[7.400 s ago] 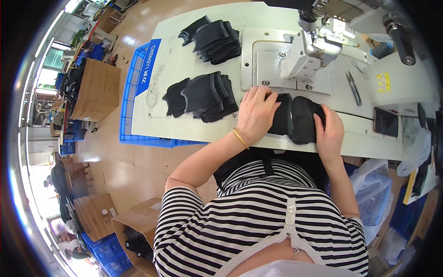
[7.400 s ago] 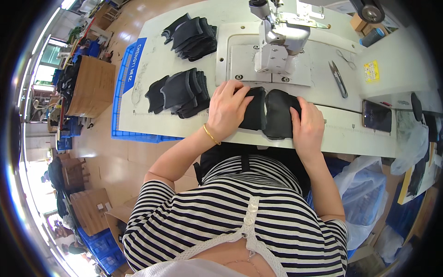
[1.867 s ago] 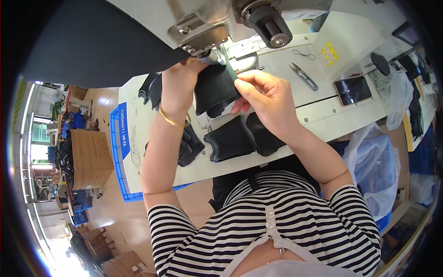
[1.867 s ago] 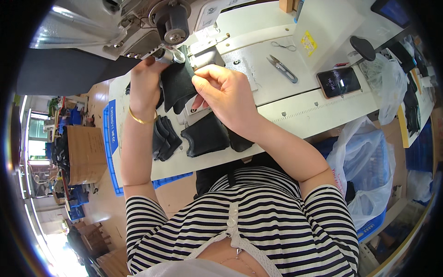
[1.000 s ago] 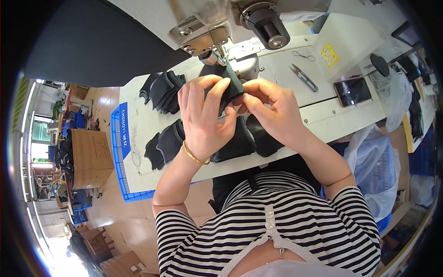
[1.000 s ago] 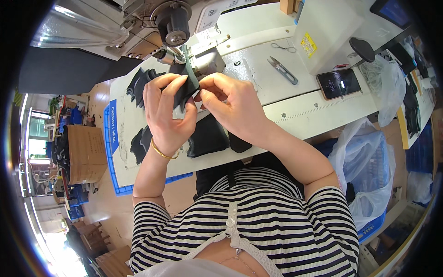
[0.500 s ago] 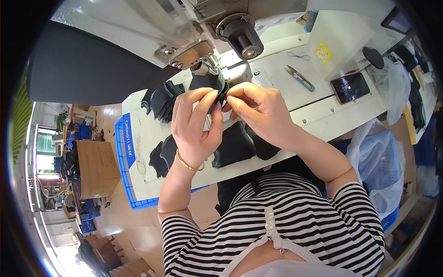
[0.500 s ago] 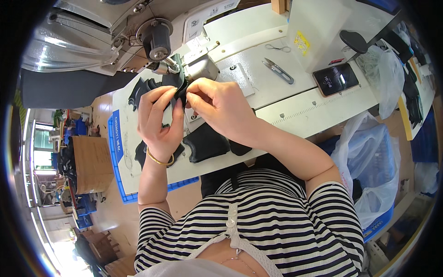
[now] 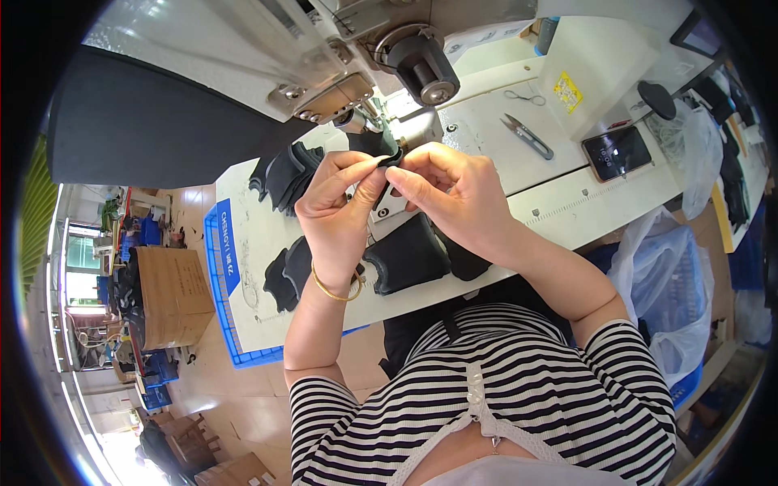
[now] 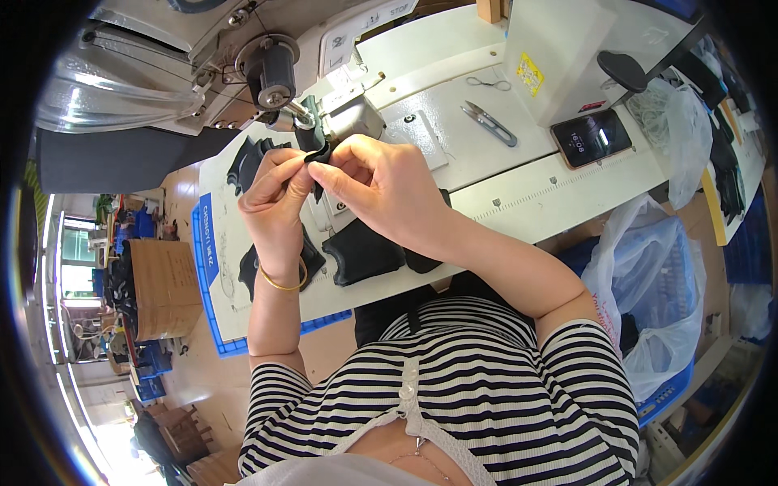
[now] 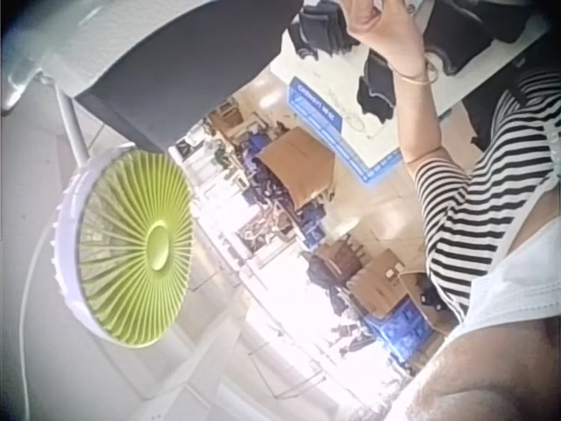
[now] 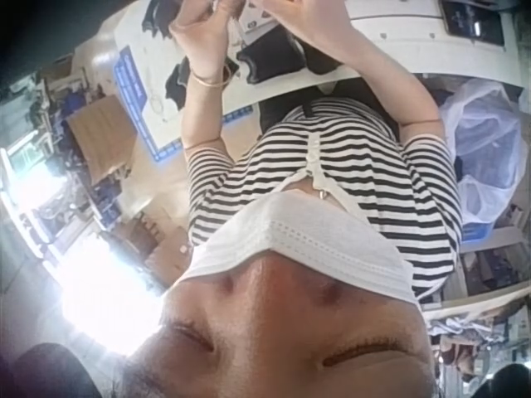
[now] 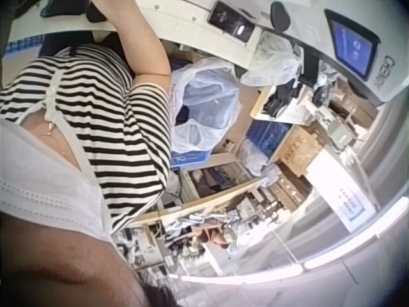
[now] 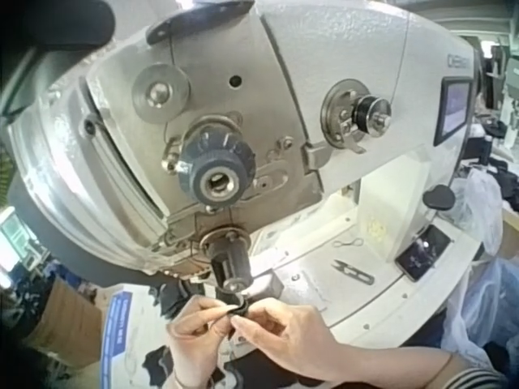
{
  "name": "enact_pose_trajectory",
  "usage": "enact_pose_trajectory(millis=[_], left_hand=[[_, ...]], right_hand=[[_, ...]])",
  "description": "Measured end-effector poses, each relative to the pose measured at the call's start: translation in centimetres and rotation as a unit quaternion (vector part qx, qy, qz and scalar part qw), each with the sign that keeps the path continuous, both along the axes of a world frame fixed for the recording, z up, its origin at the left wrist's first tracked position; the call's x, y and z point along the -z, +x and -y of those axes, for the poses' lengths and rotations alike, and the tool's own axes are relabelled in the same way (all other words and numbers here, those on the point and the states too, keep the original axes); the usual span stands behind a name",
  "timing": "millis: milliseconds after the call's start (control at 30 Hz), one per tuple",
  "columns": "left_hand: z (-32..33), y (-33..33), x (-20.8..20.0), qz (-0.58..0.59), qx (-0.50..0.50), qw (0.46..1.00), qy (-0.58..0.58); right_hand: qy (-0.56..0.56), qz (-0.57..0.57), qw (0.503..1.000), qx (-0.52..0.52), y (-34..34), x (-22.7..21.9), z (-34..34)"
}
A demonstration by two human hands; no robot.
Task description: Stitching black shoe components using an industrial sewing machine.
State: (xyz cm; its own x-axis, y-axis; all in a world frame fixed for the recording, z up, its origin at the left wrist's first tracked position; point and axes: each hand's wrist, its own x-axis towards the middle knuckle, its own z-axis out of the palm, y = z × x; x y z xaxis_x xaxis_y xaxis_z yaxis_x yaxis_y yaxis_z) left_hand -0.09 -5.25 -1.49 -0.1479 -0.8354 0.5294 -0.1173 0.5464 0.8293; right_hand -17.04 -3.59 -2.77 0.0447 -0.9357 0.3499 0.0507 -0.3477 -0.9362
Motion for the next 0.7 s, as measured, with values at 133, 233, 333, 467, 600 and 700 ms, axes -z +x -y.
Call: enact_pose_trajectory(millis=[133, 233, 333, 467, 600, 700], left_hand=[[0.0, -0.3, -0.3, 0.063, -0.024, 0.997, -0.031], [-0.6, -1.0, -0.6, 0.133, -0.074, 0.976, -0.156], [-0.4, -0.8, -0.6, 0.161, -0.09, 0.962, -0.203], [-1.1, 0.6, 0.2, 0.171, -0.203, 0.908, -0.325], [-0.7, 2.4, 2.3, -0.021, -0.251, 0.967, -0.034], [-0.4, 4.2, 5.2, -0.272, 0.006, 0.891, 0.363]], right_hand=[[0.0, -0.015, 1.0, 0.009, -0.1, 0.0, 0.1], [0.012, -0.033, 0.999, -0.004, -0.2, 0.0, 0.0], [0.04, 0.054, 0.997, -0.041, -0.1, -0.4, -0.4], [0.062, 0.026, 0.997, -0.037, -0.9, -0.3, -0.4], [0.081, 0.023, 0.994, -0.064, -1.1, 0.5, 0.0], [0.077, 0.064, 0.992, -0.075, -0.8, 0.3, 0.1]])
